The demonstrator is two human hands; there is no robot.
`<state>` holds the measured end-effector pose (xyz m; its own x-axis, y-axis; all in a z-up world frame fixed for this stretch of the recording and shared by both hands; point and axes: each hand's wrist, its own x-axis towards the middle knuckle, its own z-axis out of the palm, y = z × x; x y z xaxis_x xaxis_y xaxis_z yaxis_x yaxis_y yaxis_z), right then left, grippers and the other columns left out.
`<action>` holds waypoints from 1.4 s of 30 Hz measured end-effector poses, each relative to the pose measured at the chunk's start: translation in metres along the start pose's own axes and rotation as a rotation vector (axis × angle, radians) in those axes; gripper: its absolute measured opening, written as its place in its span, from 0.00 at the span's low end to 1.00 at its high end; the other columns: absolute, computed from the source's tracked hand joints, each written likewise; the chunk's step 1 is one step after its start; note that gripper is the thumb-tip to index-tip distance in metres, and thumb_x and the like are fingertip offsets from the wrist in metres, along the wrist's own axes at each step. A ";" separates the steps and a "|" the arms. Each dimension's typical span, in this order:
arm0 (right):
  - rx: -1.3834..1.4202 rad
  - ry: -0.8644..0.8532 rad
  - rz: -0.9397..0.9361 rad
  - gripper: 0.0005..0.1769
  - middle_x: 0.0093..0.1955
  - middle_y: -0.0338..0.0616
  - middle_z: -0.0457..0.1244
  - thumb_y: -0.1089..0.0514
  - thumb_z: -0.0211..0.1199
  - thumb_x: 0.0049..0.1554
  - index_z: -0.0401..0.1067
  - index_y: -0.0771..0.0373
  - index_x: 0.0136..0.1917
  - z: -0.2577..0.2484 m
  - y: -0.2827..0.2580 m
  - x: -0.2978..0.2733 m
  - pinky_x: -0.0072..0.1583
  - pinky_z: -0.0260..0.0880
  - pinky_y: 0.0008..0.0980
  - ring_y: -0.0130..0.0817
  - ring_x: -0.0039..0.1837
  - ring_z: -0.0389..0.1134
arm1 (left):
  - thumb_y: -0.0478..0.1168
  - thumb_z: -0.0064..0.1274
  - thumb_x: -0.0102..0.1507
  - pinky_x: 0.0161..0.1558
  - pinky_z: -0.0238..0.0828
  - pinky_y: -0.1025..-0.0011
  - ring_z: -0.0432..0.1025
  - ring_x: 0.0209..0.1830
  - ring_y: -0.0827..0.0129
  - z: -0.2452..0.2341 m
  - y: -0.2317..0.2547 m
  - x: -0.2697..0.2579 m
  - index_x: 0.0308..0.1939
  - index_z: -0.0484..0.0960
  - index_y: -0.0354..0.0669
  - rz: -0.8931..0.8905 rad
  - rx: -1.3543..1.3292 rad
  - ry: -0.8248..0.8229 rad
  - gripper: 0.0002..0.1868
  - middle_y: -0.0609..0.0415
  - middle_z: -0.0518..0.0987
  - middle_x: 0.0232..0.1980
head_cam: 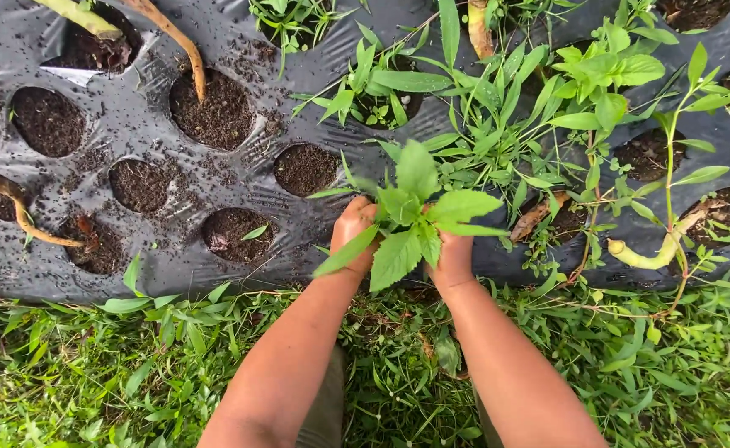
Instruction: Removing weeds from a vegetable garden bed covered with black plastic mulch
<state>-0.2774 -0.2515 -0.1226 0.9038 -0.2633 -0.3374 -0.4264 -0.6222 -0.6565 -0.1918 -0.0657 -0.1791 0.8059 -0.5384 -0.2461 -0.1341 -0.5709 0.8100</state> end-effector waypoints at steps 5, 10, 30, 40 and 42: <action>-0.021 0.003 -0.013 0.27 0.51 0.51 0.66 0.60 0.69 0.45 0.75 0.56 0.60 -0.017 0.015 -0.023 0.53 0.77 0.54 0.59 0.49 0.71 | 0.41 0.58 0.62 0.43 0.76 0.74 0.76 0.37 0.62 -0.010 0.010 0.016 0.33 0.79 0.48 0.088 0.085 0.072 0.05 0.55 0.79 0.36; -0.020 0.008 -0.021 0.25 0.50 0.47 0.66 0.57 0.70 0.45 0.76 0.54 0.58 -0.014 0.018 -0.019 0.53 0.77 0.51 0.56 0.49 0.72 | 0.36 0.59 0.62 0.40 0.74 0.72 0.74 0.34 0.64 -0.025 0.012 0.009 0.33 0.79 0.51 0.028 -0.023 0.064 0.05 0.57 0.78 0.32; 0.011 0.032 -0.080 0.18 0.44 0.31 0.70 0.42 0.74 0.45 0.79 0.43 0.48 0.025 -0.024 0.054 0.52 0.77 0.40 0.41 0.48 0.74 | 0.53 0.69 0.51 0.46 0.76 0.64 0.78 0.41 0.58 -0.082 0.067 0.055 0.37 0.86 0.54 0.110 -0.085 -0.302 0.16 0.58 0.80 0.37; 0.003 0.038 -0.107 0.16 0.42 0.23 0.71 0.35 0.76 0.44 0.81 0.38 0.44 -0.017 0.031 0.045 0.51 0.77 0.35 0.34 0.47 0.75 | 0.54 0.72 0.52 0.45 0.77 0.76 0.82 0.35 0.70 -0.152 0.120 0.088 0.40 0.91 0.59 -0.046 -0.034 -0.364 0.15 0.68 0.84 0.33; 0.001 0.040 -0.117 0.16 0.41 0.21 0.71 0.33 0.76 0.44 0.81 0.37 0.43 -0.025 0.044 0.047 0.51 0.77 0.33 0.32 0.47 0.76 | 0.45 0.72 0.47 0.45 0.79 0.65 0.83 0.38 0.60 -0.184 0.140 0.094 0.44 0.89 0.44 -0.120 0.036 -0.429 0.22 0.52 0.86 0.36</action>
<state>-0.2525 -0.3098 -0.1511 0.9481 -0.2179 -0.2317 -0.3181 -0.6499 -0.6903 -0.0289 -0.0819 0.0087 0.5058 -0.6710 -0.5421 -0.0798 -0.6621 0.7452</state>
